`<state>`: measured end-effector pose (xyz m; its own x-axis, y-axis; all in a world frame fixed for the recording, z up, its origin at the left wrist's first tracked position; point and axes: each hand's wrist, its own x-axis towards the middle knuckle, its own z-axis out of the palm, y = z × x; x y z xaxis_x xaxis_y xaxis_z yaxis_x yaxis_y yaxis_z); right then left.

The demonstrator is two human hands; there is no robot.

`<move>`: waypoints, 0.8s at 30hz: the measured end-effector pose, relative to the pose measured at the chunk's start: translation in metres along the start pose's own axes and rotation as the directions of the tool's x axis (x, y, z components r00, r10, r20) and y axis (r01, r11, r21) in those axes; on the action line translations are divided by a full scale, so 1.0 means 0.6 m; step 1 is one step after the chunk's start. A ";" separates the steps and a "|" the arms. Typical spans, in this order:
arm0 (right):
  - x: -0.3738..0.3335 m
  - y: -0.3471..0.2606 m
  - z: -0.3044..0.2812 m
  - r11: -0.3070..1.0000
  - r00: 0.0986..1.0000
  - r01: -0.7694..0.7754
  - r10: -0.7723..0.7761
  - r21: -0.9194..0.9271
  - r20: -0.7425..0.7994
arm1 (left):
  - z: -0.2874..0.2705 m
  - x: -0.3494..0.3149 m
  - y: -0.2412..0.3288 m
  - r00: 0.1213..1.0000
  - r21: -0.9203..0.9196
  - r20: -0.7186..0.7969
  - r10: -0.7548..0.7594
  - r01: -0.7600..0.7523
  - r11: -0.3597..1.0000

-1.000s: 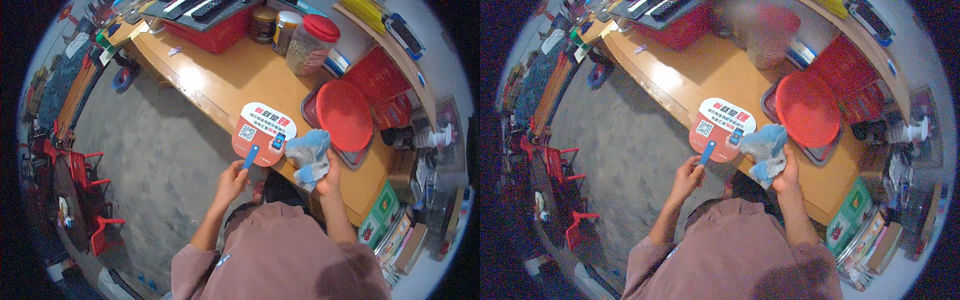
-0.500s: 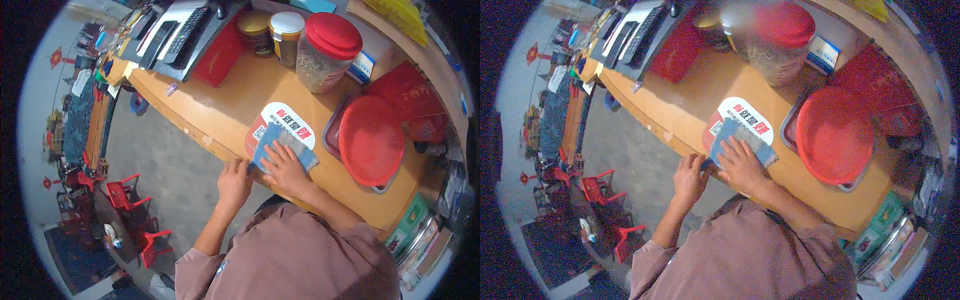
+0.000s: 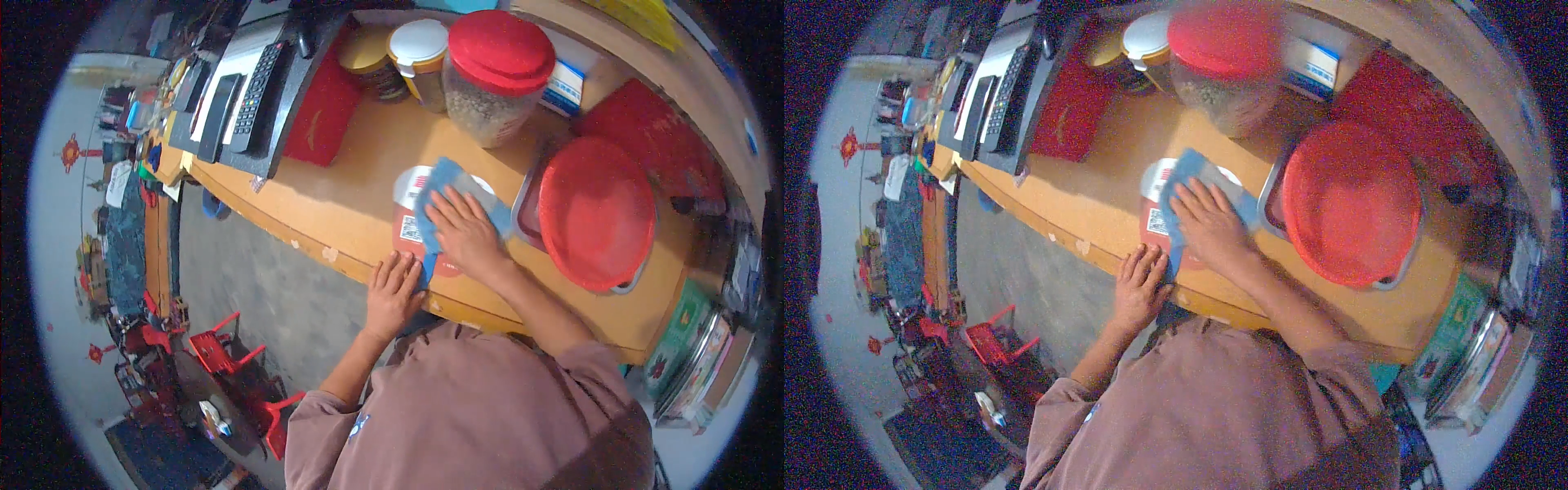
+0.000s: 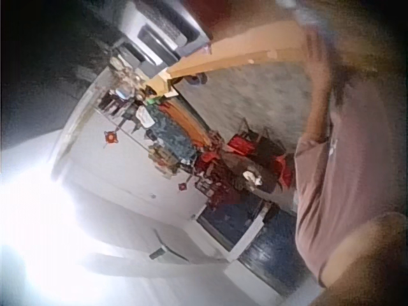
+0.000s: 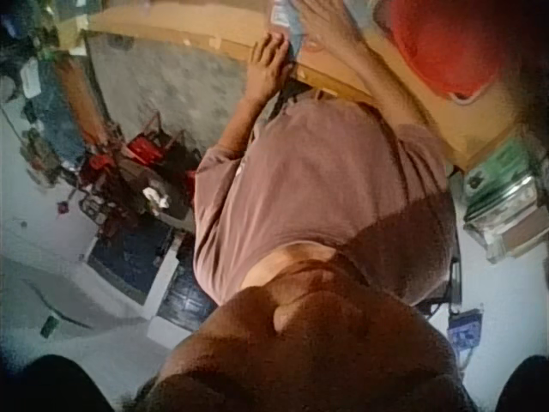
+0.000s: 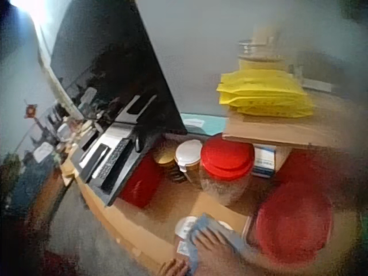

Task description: The person wipes down a metal press machine and a blue plastic handheld fan with a cloth.

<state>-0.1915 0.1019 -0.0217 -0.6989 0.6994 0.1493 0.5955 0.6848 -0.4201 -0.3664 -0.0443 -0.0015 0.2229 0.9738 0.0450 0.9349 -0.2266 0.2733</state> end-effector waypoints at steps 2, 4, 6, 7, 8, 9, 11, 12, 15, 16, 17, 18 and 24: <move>0.032 -0.013 0.025 0.996 0.999 0.016 -0.021 -0.090 -0.050 | 0.013 0.005 0.000 0.995 0.021 -0.068 -0.071 0.072 0.997; 0.053 -0.031 0.043 0.998 0.993 0.042 -0.047 -0.046 -0.109 | 0.010 0.014 0.005 0.995 0.020 -0.060 -0.083 0.084 0.996; 0.042 -0.048 0.049 0.998 0.996 0.058 -0.061 -0.040 -0.070 | 0.005 0.012 0.005 0.995 -0.030 -0.006 -0.104 0.104 0.994; 0.028 -0.060 0.047 0.996 0.996 0.083 -0.084 -0.028 -0.013 | 0.005 0.009 0.004 0.996 -0.034 -0.012 -0.092 0.091 0.995; 0.009 -0.071 0.041 0.997 0.996 0.083 -0.083 -0.003 0.012 | 0.005 0.006 0.003 0.996 -0.051 -0.022 -0.084 0.083 0.995; -0.012 -0.083 0.036 0.997 0.997 0.081 -0.081 -0.018 0.012 | 0.004 0.001 0.002 0.996 -0.071 -0.038 -0.082 0.079 0.994; -0.055 -0.101 0.030 1.000 1.000 0.016 -0.016 0.008 0.020 | 0.008 -0.003 -0.005 0.997 -0.096 -0.052 -0.053 0.048 0.994; -0.073 -0.109 0.034 0.997 0.999 -0.027 0.029 0.077 -0.030 | 0.012 -0.006 -0.010 0.998 -0.096 -0.055 -0.013 0.008 0.995; -0.113 -0.111 0.025 0.991 0.994 -0.110 0.111 0.075 -0.019 | 0.016 -0.010 -0.018 0.995 -0.116 -0.068 0.074 -0.082 0.990; -0.107 -0.113 0.004 0.994 0.994 -0.105 0.105 0.005 0.011 | 0.012 -0.012 -0.022 0.991 -0.119 -0.077 0.109 -0.118 0.986; -0.099 -0.100 0.004 0.994 0.994 -0.110 0.110 -0.009 0.012 | 0.010 -0.014 -0.027 0.990 -0.128 -0.085 0.116 -0.127 0.984; -0.093 -0.078 0.007 0.984 0.985 -0.164 0.161 -0.062 -0.058 | 0.010 -0.013 -0.029 0.989 -0.131 -0.095 0.115 -0.127 0.983; -0.056 -0.032 0.014 0.927 0.910 -0.365 0.334 -0.091 -0.244 | 0.007 -0.011 -0.030 0.980 -0.107 -0.135 0.143 -0.158 0.982</move>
<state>-0.1828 0.0639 -0.0263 -0.3405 0.9156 0.2138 0.8427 0.3981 -0.3626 -0.3836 -0.0469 -0.0108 0.3147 0.9250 0.2130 0.8530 -0.3740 0.3641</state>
